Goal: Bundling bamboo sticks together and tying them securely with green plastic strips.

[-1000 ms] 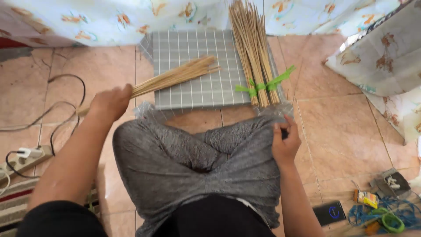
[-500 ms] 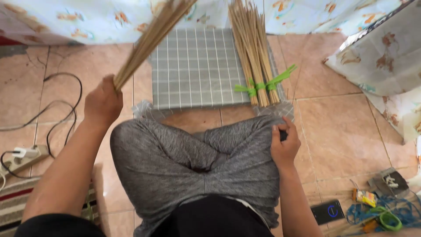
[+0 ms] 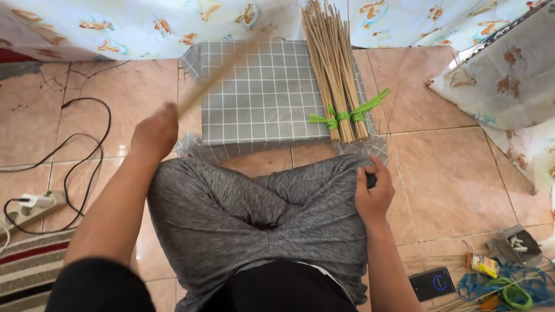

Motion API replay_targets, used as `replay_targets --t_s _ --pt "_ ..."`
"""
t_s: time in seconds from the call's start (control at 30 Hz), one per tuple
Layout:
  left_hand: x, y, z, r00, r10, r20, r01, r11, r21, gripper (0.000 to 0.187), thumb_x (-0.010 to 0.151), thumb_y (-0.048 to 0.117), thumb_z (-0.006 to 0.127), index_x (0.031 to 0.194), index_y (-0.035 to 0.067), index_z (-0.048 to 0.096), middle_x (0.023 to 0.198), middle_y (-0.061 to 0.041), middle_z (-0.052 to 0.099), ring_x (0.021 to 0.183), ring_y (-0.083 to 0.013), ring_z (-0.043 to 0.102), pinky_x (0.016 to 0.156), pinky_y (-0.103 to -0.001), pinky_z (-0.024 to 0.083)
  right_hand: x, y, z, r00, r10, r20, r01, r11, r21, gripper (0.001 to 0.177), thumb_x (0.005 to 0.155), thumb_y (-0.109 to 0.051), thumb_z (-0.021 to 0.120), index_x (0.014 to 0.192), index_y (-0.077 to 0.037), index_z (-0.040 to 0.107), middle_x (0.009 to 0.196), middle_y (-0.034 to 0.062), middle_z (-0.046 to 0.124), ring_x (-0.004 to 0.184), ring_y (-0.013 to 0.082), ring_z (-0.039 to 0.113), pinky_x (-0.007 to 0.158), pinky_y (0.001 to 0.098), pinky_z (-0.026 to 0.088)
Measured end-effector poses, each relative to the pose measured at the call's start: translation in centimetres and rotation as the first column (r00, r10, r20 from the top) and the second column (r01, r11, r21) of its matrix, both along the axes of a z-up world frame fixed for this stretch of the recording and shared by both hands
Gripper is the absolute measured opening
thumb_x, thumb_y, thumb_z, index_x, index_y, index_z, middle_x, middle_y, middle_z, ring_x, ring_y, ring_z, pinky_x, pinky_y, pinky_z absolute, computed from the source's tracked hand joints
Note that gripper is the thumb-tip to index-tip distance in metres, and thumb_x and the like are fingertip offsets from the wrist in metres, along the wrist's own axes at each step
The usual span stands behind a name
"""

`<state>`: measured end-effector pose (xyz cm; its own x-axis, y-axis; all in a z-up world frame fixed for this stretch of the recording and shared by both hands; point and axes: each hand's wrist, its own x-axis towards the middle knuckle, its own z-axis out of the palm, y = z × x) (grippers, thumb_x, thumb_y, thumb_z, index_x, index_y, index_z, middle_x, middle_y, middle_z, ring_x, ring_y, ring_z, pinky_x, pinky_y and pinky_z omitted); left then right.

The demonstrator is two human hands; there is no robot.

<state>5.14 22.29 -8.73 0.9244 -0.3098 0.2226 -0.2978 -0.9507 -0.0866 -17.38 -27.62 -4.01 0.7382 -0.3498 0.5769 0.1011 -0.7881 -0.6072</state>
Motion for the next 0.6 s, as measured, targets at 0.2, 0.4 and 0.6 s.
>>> replay_targets --t_s 0.2,0.4,0.6 --pt "1.9 -2.5 3.3 0.999 0.052 0.006 -0.05 0.979 -0.197 0.03 0.101 0.022 0.054 0.125 0.004 0.046 0.092 -0.024 0.066 0.074 -0.0542 0.07 0.061 -0.065 0.056 0.1 -0.4 -0.2 1.0 0.012 -0.011 -0.012 1.0 -0.002 0.032 0.103 -0.012 0.071 0.131 0.003 0.067 0.095 0.014 0.069 0.093 0.0335 0.071 0.084 0.0468 0.058" --pt "3.9 -0.8 -4.0 0.995 0.048 -0.088 -0.041 0.996 0.077 0.025 0.099 0.02 0.041 0.12 0.009 0.048 0.079 -0.016 0.066 0.069 -0.0462 0.073 0.06 -0.059 0.057 0.1 0.1 0.4 1.0 0.008 -0.021 -0.008 1.0 -0.011 0.033 0.103 -0.013 0.071 0.132 0.001 0.066 0.097 0.0113 0.069 0.095 0.03 0.071 0.085 0.0453 0.058" --pt "4.4 -5.9 4.2 0.982 0.088 0.167 -0.063 0.987 -0.149 0.03 0.103 0.015 0.046 0.128 -0.001 0.048 0.082 -0.019 0.065 0.067 -0.0458 0.073 0.056 -0.056 0.059 0.1 -0.1 0.2 0.999 0.018 -0.031 -0.019 1.0 -0.019 0.032 0.102 -0.01 0.072 0.131 0.002 0.067 0.097 0.0121 0.068 0.095 0.0316 0.071 0.084 0.0464 0.058"
